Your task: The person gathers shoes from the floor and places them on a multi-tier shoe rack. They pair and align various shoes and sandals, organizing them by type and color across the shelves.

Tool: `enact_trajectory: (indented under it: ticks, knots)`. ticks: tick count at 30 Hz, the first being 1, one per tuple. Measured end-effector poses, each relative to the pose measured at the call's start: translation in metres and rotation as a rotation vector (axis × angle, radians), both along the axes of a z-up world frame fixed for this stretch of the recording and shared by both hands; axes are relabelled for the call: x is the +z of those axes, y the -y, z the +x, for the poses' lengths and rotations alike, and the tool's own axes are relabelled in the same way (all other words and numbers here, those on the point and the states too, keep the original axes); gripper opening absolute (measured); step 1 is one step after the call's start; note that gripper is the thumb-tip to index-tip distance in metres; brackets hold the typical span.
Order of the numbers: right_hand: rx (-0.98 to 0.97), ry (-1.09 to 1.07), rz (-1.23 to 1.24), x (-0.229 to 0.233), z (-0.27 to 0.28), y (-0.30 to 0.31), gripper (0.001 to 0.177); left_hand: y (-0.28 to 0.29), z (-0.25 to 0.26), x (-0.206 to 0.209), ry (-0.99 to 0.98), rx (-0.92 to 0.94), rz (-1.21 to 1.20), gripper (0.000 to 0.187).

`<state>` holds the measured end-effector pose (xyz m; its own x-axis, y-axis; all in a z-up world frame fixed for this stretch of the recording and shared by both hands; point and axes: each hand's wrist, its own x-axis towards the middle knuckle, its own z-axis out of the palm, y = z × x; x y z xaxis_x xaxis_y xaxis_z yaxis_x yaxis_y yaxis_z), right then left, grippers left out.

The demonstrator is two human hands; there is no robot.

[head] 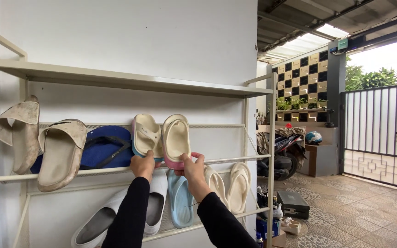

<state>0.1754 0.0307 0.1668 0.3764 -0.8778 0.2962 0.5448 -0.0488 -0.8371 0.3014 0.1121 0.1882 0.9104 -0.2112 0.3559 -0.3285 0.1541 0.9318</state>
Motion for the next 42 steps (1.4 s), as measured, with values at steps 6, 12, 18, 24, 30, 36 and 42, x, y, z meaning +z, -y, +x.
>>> enact_trajectory:
  ticks: [6,12,18,24,30,36,42]
  knots:
    - [0.008,0.039,0.008,0.005,-0.006,-0.005,0.063,-0.015,-0.014,-0.002,-0.047,-0.156,-0.137,0.042]
    - [-0.019,0.059,-0.030,-0.001,-0.038,-0.013,0.055,-0.001,0.014,-0.037,0.032,-0.188,-0.231,0.035]
    - [-0.049,0.020,0.005,-0.029,-0.071,0.029,0.038,-0.029,0.051,-0.054,0.096,-0.070,-0.246,0.035]
    - [-0.322,0.025,0.179,-0.039,-0.151,0.044,0.036,-0.049,0.065,-0.064,0.104,-0.050,-0.159,0.046]
    - [0.088,-0.001,0.044,-0.103,-0.205,0.109,0.047,-0.069,0.028,-0.077,0.139,-0.281,0.075,0.040]
    - [0.342,-0.268,-0.191,-0.150,-0.231,0.072,0.077,-0.060,-0.021,-0.139,0.012,-0.491,0.295,0.038]
    - [0.459,-0.512,0.003,-0.208,-0.259,0.032,0.087,-0.090,-0.091,-0.187,-0.222,-0.659,0.462,0.072]
